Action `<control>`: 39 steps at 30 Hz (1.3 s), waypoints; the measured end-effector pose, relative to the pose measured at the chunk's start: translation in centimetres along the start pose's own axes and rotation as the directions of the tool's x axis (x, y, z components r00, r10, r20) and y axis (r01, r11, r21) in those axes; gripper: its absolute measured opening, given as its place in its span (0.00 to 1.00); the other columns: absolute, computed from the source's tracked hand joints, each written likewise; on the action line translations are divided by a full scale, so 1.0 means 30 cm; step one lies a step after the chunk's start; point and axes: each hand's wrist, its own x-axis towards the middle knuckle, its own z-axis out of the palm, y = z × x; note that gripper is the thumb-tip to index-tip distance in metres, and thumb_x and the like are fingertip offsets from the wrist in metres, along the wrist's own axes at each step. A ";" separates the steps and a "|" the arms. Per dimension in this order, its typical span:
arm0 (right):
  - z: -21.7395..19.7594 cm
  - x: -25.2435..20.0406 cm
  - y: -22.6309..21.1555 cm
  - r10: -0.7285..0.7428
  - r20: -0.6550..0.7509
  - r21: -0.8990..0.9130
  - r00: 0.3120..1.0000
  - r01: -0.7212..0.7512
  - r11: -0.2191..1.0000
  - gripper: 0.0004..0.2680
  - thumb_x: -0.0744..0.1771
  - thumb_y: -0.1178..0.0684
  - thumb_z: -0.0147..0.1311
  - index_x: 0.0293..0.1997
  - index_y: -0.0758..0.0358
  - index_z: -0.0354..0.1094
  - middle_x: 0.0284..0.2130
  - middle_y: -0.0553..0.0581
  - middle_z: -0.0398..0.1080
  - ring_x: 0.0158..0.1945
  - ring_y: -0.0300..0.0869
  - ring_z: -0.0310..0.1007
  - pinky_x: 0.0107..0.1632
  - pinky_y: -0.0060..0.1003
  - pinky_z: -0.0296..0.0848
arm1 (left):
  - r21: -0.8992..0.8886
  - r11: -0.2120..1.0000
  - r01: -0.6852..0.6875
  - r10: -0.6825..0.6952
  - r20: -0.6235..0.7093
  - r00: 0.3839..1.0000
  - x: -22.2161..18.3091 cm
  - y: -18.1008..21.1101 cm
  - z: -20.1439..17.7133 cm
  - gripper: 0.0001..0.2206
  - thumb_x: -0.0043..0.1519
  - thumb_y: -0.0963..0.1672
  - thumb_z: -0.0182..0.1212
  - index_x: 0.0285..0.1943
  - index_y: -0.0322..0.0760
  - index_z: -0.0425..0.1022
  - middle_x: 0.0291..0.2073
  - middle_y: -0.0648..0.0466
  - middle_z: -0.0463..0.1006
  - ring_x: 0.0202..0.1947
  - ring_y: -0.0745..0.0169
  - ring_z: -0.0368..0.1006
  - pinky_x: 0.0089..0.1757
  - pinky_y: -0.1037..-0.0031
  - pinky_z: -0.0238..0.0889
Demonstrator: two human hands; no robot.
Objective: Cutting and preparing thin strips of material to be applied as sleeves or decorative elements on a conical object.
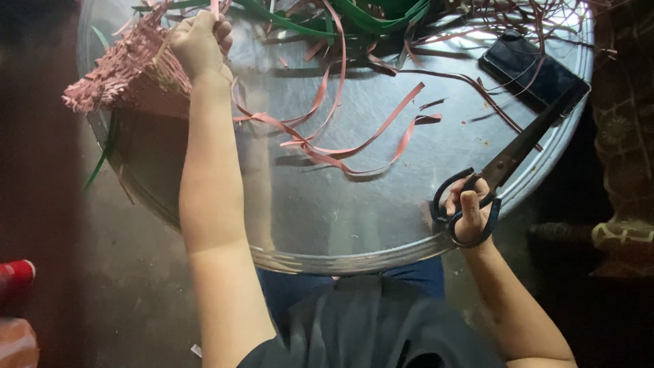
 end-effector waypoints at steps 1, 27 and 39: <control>0.000 -0.003 0.002 0.001 0.004 0.000 1.000 -0.001 1.000 0.16 0.60 0.34 0.45 0.28 0.56 0.57 0.10 0.46 0.54 0.13 0.30 0.53 0.17 0.22 0.54 | 0.000 1.000 0.000 0.000 -0.004 1.000 -0.062 0.035 -0.003 0.03 0.44 0.37 0.51 0.18 0.32 0.67 0.13 0.51 0.71 0.13 0.67 0.69 0.15 0.82 0.54; -0.031 0.008 0.090 -0.043 -0.091 -0.001 0.995 0.043 0.999 0.13 0.64 0.42 0.45 0.26 0.64 0.58 0.10 0.52 0.54 0.11 0.34 0.56 0.16 0.20 0.56 | 0.126 0.992 -0.025 -0.071 0.696 0.714 -0.991 0.013 -0.452 0.07 0.43 0.34 0.49 0.23 0.34 0.69 0.18 0.51 0.65 0.20 0.68 0.61 0.25 0.82 0.57; 0.039 0.100 -0.194 0.278 -0.193 -0.880 0.941 -0.291 0.375 0.18 0.56 0.35 0.57 0.36 0.57 0.66 0.24 0.56 0.67 0.28 0.45 0.65 0.30 0.37 0.61 | 0.228 0.945 -0.236 -0.091 0.873 0.479 -1.176 0.035 -0.575 0.07 0.49 0.36 0.50 0.29 0.39 0.70 0.24 0.58 0.71 0.23 0.69 0.61 0.37 0.76 0.47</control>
